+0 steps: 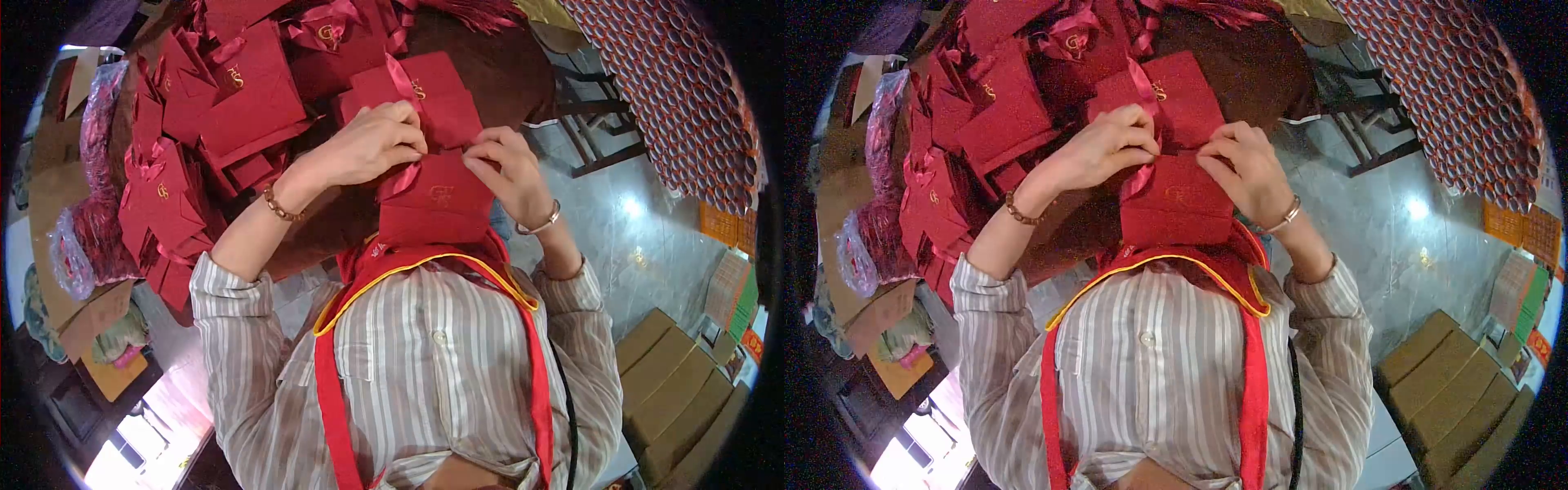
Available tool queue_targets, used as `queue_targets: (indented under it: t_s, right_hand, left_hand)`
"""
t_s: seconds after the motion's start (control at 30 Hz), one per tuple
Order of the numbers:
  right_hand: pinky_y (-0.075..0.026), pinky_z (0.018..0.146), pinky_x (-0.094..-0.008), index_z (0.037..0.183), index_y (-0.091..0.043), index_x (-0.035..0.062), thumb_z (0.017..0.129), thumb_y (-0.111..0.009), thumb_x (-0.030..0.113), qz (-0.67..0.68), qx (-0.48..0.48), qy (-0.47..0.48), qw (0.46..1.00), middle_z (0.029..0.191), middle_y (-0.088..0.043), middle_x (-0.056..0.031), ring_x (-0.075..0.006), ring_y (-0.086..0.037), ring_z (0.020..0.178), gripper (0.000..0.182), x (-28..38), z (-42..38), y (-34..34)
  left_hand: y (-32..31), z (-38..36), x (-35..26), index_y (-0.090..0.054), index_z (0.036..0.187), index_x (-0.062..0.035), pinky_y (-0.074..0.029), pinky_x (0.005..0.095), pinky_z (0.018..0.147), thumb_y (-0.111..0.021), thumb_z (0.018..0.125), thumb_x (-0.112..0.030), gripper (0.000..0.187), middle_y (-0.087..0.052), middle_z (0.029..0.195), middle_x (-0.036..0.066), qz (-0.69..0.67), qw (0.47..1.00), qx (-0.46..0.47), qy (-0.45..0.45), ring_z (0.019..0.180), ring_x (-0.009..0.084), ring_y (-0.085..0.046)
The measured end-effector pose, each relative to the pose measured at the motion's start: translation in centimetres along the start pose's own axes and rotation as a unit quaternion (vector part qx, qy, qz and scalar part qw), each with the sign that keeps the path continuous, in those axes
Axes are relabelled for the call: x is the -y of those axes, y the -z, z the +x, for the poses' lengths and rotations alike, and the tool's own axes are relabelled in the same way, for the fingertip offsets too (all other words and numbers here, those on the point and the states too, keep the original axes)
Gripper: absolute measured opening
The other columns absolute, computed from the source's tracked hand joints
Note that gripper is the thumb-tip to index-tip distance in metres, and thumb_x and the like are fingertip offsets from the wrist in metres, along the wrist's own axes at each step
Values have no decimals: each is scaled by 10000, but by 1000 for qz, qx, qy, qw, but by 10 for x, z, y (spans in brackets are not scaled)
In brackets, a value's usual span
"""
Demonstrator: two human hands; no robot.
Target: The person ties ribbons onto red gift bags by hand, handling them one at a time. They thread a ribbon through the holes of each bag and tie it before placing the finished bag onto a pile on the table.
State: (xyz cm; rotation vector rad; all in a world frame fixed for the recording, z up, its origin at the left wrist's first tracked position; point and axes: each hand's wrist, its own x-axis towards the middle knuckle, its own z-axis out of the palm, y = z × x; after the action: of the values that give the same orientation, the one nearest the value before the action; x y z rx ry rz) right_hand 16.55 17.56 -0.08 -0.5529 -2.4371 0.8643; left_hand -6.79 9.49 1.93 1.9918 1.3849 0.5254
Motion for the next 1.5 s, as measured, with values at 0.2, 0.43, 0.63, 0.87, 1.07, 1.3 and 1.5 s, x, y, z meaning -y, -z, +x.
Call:
queue_targets:
  t_s: [0.2,0.43,0.63,0.87,1.07,1.3,1.5]
  right_hand:
    - [-435,659,-288,829,-592,10,710,-711,101,58,12,-155,986,860,-570,-89,-211,-547,763,192,2,-17,3]
    - [-433,738,-277,804,-551,-6,713,-726,138,146,-52,-163,974,878,-568,-93,-191,-556,814,244,-6,-28,-13]
    - [-439,742,-273,844,-582,-21,723,-721,129,146,-11,-225,963,879,-589,-101,-188,-568,824,238,3,-31,-17]
    - [-455,701,-285,853,-601,-30,718,-722,123,105,-59,-212,970,826,-611,-115,-200,-598,765,237,12,-23,-31]
    - [-444,738,-272,868,-604,-43,751,-693,137,139,-15,-207,968,889,-610,-110,-183,-588,829,233,4,-20,-25]
    - [-422,758,-261,898,-598,-55,834,-613,164,212,85,-233,945,899,-586,-79,-136,-550,837,228,-3,-19,-10]
    - [-412,757,-246,914,-585,-61,869,-564,154,238,85,-202,946,891,-578,-68,-128,-536,837,220,-6,-20,-11]
  left_hand:
    - [-14,-11,-8,-618,924,-47,-413,323,762,-578,827,-126,131,-468,923,101,-40,993,-81,78,882,239,-500]
    - [-67,-48,-34,-540,902,-56,-353,384,727,-672,745,-312,328,-512,896,98,108,953,-251,130,883,273,-494]
    - [-66,-50,-39,-532,768,-58,-363,367,675,-639,721,-137,141,-518,763,67,126,949,-286,49,749,245,-513]
    - [-74,-35,-73,-593,893,-35,-427,334,577,-628,702,-77,198,-567,714,90,20,984,-82,-160,628,229,-552]
    - [-44,-41,-75,-614,1012,8,-485,324,733,-527,784,7,244,-648,873,140,-355,934,-32,-43,795,259,-631]
    - [-30,-63,-59,-568,992,41,-508,351,807,-583,790,49,203,-625,978,202,-549,806,-214,-49,935,269,-617]
    - [-8,-69,-27,-569,933,16,-420,330,756,-497,871,-45,113,-539,1000,123,-486,753,-444,-16,867,200,-513]
